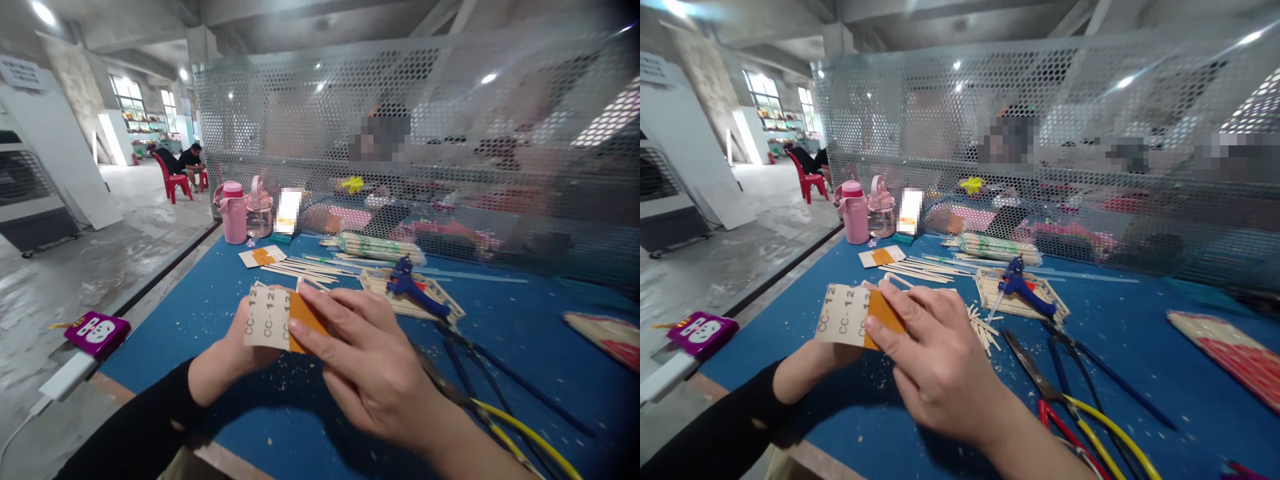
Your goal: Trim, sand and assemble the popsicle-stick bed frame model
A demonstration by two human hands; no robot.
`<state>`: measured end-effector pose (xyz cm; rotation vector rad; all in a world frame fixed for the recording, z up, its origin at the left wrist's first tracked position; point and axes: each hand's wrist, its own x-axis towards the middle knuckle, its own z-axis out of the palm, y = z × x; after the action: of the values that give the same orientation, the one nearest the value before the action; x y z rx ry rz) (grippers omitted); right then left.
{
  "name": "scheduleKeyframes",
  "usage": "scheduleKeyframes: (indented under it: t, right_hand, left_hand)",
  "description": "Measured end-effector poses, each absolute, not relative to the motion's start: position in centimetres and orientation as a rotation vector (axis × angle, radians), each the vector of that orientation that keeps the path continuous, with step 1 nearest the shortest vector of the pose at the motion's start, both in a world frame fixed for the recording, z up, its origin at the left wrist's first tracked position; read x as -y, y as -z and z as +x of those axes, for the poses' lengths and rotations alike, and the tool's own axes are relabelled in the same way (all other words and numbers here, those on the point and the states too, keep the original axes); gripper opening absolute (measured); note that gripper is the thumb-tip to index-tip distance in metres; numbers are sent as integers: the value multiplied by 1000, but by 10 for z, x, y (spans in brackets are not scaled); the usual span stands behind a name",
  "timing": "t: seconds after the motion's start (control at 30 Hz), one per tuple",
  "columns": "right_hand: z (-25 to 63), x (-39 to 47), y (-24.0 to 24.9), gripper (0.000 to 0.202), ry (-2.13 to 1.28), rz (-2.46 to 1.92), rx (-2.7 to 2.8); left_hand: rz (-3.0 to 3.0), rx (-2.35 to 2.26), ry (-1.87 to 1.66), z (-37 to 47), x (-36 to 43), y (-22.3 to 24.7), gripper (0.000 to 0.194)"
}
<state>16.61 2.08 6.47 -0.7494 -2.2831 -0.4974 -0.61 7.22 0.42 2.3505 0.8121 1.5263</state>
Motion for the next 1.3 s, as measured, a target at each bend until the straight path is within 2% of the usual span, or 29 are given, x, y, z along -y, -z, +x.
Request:
scheduleKeyframes:
  t: [0.17, 0.3, 0.43, 0.73, 0.8, 0.87, 0.9, 1.0, 1.07, 1.17, 1.3]
  right_hand:
    - [172, -28, -65, 50, 328, -930, 2010]
    - [173, -30, -67, 44, -106, -1055, 1674]
    - [173, -28, -73, 36, -571, -967, 1603]
    - [176, -27, -85, 59, -971, -764, 1700]
    - [178, -26, -82, 45, -913, -762, 1716]
    - [178, -25, -77, 25, -658, -822, 1765]
    - [177, -25, -75, 21, -473, -861, 1807]
    - [174, -26, -70, 26, 92, -867, 2052]
    - [173, -30, -69, 29, 329, -794, 2245]
    - [174, -34, -70, 27, 483, -766, 2305]
    - [173, -33, -71, 26, 477, -728, 2334]
  left_hand:
    - [2224, -719, -1607, -6, -70, -16, 19]
    - [2155, -732, -1623, -6, -68, -20, 22]
    - [2165, -730, -1611, -5, -67, -19, 21]
    - [2156, -761, -1564, -4, -69, -14, 23]
    - [2175, -782, -1560, -4, -69, -15, 25]
    - [2198, -811, -1561, -3, -69, -14, 29]
    - [2209, -824, -1571, -3, -69, -14, 31]
    - [2257, -808, -1642, -3, -70, -11, 29]
    - [2289, -770, -1686, -4, -72, -9, 24]
    - [2300, -773, -1708, -3, -74, -6, 23]
    - [2330, -690, -1754, -2, -77, -1, 22]
